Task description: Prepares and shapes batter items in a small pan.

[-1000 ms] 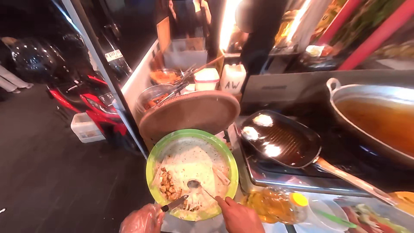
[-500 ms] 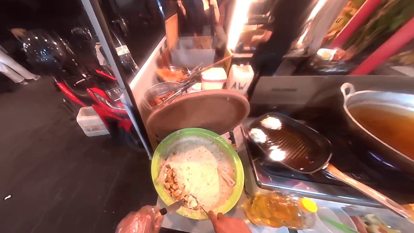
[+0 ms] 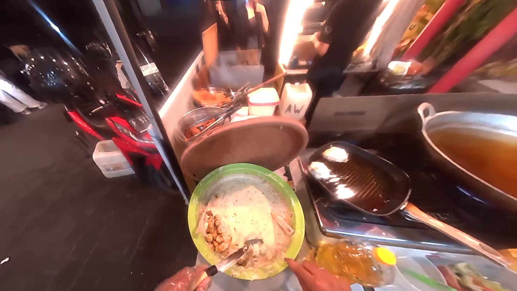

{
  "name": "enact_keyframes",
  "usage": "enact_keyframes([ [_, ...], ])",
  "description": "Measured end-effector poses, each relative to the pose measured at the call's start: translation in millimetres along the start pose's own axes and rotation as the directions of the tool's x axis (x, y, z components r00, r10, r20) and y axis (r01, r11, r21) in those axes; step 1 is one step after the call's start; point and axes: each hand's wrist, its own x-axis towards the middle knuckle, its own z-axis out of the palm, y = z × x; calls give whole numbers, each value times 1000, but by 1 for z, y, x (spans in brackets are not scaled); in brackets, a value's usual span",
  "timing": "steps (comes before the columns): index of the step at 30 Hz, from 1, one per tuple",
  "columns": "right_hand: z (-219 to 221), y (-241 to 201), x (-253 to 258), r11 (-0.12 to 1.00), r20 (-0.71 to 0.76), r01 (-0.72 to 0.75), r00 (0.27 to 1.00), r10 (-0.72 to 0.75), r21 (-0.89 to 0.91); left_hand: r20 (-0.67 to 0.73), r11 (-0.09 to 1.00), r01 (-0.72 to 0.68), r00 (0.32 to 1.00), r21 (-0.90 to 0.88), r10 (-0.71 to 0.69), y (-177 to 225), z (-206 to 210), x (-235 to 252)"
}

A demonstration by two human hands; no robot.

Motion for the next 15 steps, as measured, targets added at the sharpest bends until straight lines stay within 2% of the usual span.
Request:
enact_keyframes([
  [3, 10, -9, -8, 1000, 12, 26, 1000, -26, 2, 3, 998, 25, 1000, 53, -25, 9, 16, 8],
  [7, 21, -14, -10, 996, -100, 70, 992, -75, -53, 30, 987, 77, 996, 138, -82, 18, 27, 15],
  [11, 23, -12, -7, 989, -200, 83, 974, -107, -123, 54, 978, 92, 993, 186, -103, 22, 20, 20],
  [15, 14, -10, -5, 989, -223, 82, 969, -108, -119, 98, 978, 93, 989, 187, -113, 23, 10, 21],
])
